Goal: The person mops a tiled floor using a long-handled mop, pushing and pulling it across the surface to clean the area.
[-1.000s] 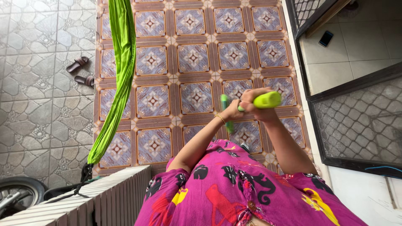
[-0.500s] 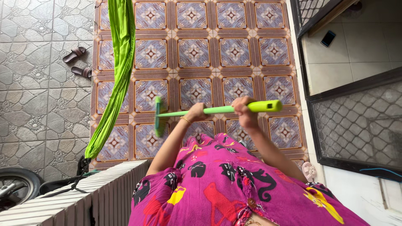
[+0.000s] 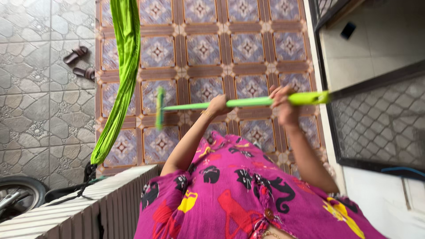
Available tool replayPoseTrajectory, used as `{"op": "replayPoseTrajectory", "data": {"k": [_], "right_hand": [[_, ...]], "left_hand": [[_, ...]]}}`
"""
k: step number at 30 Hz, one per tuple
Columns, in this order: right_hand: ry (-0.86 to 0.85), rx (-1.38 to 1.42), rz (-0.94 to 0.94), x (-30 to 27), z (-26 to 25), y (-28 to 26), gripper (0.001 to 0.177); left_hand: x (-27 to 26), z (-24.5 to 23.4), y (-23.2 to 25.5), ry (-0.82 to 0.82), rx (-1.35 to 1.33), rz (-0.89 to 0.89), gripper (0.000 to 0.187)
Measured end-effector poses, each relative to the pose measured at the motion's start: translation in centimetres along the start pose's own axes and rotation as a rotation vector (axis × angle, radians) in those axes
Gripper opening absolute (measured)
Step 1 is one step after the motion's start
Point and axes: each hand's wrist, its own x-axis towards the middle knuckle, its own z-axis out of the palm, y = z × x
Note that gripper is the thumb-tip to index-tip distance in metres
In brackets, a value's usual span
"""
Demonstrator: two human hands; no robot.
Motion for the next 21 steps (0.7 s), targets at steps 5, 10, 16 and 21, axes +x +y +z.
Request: {"op": "replayPoseTrajectory", "data": {"k": [5,10,16,21], "right_hand": [[-0.117,0.243,-0.169,5.3,-0.7,-8.6,0.029],[-0.298,0.084,-0.102,6.6,3.7,-11.1,0.019],[-0.409,-0.100,-0.076,5.9,6.1,-8.0,0.029],[-0.219,0.180,-0.147,4.9,2.1,-7.7,0.027]], "left_hand": [[2.2,-1.4,10.2,-0.021,-0.141,0.135,0.029],[3.8,-0.4,13.4,-0.037,-0.427,0.313,0.028],[3.6,1.9,11.1,0.366,-0.508,0.577,0.043],[3.0,2.2,8.8,-0.125,-0.312,0.200,0.035]]}}
